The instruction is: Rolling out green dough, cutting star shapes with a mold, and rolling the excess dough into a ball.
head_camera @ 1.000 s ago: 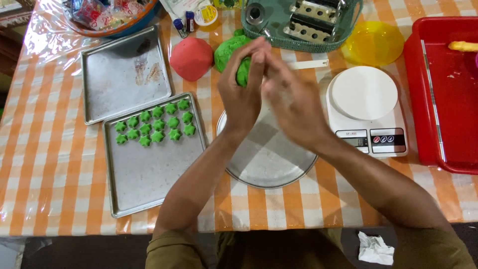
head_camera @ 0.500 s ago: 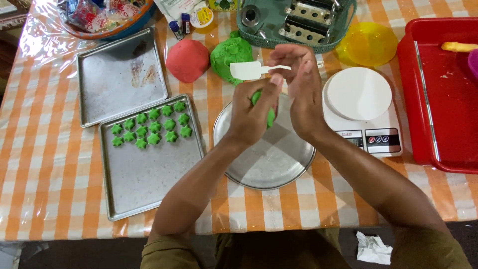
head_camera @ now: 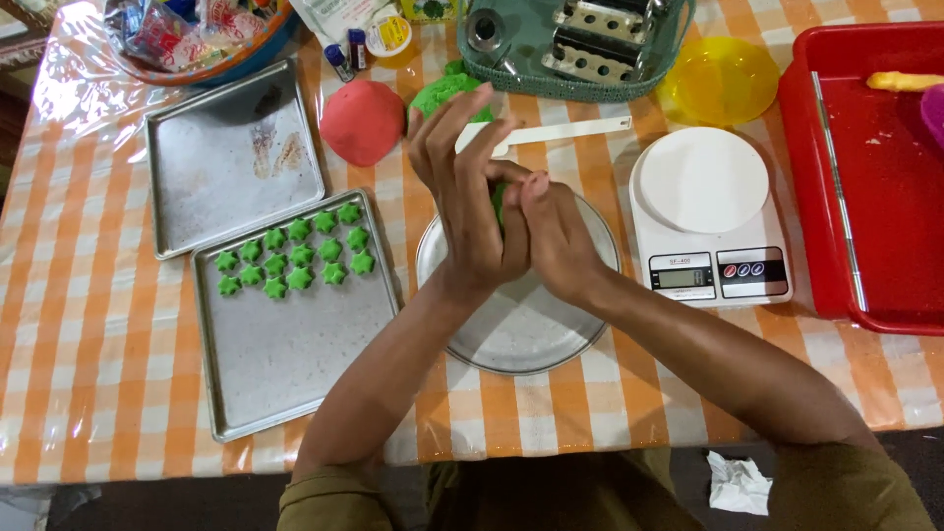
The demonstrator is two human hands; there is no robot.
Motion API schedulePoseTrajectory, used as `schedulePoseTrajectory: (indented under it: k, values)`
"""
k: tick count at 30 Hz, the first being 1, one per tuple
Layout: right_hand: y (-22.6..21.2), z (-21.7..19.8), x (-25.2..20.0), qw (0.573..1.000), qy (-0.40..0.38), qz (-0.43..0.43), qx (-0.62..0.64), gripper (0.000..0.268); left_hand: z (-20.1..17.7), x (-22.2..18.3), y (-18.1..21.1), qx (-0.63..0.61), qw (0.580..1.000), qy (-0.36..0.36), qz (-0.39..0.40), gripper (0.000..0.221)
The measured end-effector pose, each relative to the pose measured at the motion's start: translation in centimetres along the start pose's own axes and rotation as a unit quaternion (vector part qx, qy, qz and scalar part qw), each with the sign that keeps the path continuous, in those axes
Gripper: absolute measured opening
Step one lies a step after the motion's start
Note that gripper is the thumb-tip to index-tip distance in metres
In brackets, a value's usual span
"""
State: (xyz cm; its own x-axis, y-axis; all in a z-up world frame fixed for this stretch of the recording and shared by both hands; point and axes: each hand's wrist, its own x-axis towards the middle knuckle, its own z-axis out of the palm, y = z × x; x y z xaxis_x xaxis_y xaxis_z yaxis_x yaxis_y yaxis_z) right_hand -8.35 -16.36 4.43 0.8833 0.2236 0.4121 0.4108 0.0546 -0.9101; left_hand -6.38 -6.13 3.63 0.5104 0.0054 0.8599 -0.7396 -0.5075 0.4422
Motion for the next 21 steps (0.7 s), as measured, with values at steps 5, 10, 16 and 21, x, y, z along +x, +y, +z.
schedulePoseTrajectory:
  k: [5, 10, 16, 21]
  values:
    - [1.0, -0.7, 0.1, 0.989, 0.055, 0.015, -0.135, 0.052, -0.3, 1.2, 0.1, 0.038, 0.999, -0.008, 0.021, 0.035]
    - [2.0, -2.3, 1.4, 0.974, 0.067, -0.026, -0.215, 0.064, 0.9, 0.3, -1.1, -0.081, 0.996, -0.046, -0.001, 0.038]
    - [1.6, -3.7, 2.0, 0.966, 0.036, -0.123, -0.224, 0.059, 1.1, 0.0, 0.0, -0.226, 0.959, -0.091, -0.145, 0.039]
    - [-2.9, -2.2, 2.0, 0.959, -0.022, 0.043, -0.280, 0.067, 0.0, 1.6, 0.7, -0.383, 0.799, -0.092, -0.454, 0.052]
